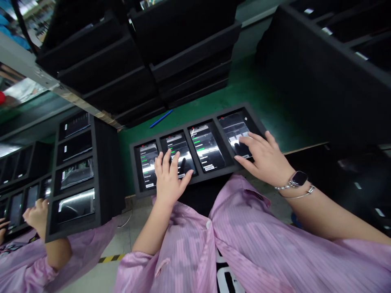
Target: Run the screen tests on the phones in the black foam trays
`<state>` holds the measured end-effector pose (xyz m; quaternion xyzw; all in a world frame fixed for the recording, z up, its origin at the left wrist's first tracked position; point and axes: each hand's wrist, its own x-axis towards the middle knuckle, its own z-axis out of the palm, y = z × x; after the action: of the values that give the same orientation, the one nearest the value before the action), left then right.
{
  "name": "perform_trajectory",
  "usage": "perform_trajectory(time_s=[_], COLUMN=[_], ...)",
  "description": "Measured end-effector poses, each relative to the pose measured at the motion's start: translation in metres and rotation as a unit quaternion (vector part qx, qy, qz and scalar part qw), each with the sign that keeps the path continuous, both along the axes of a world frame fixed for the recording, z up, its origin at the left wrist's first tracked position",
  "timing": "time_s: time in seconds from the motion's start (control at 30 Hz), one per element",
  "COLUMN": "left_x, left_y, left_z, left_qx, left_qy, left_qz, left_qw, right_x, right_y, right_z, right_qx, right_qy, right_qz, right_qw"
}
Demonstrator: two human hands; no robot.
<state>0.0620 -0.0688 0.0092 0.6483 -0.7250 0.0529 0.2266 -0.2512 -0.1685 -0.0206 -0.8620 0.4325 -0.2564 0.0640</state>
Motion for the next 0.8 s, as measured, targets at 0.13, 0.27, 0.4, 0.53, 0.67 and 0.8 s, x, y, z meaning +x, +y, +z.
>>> perform_trajectory(time_s=[0.13,0.27,0.4,0.53,0.67,0.8], left_x=[0.0,0.0,0.001,0.002,0.002,0.002], left_y=[0.0,0.0,0.001,0.001,0.002,0.002], left_z=[-0.001,0.0,0.001,0.0,-0.001,-0.003], left_qx=[-0.013,-0.016,-0.031,-0.042,-0.049,-0.042], left_qy=[0.004,0.006,0.01,0.015,0.014,0.001], left_qz=[-0.001,-0.007,-0.023,-0.03,-0.032,-0.025], left_qw=[1.0,1.0,0.999,0.999,0.998,0.999], right_x=[0.001,0.001,0.003,0.004,0.004,0.005], right_y=[0.0,0.003,0.003,0.001,0.003,0.001], right_z=[-0.007,-0.015,-0.015,-0.013,-0.011,-0.012], right_qx=[-0.065,-0.149,-0.163,-0.167,-0.147,-0.096], right_qy=[-0.068,-0.099,-0.103,-0.1,-0.093,-0.06], right_qz=[-0.036,-0.047,-0.05,-0.037,-0.035,-0.044], right_qw=[0.995,0.983,0.98,0.98,0.984,0.993])
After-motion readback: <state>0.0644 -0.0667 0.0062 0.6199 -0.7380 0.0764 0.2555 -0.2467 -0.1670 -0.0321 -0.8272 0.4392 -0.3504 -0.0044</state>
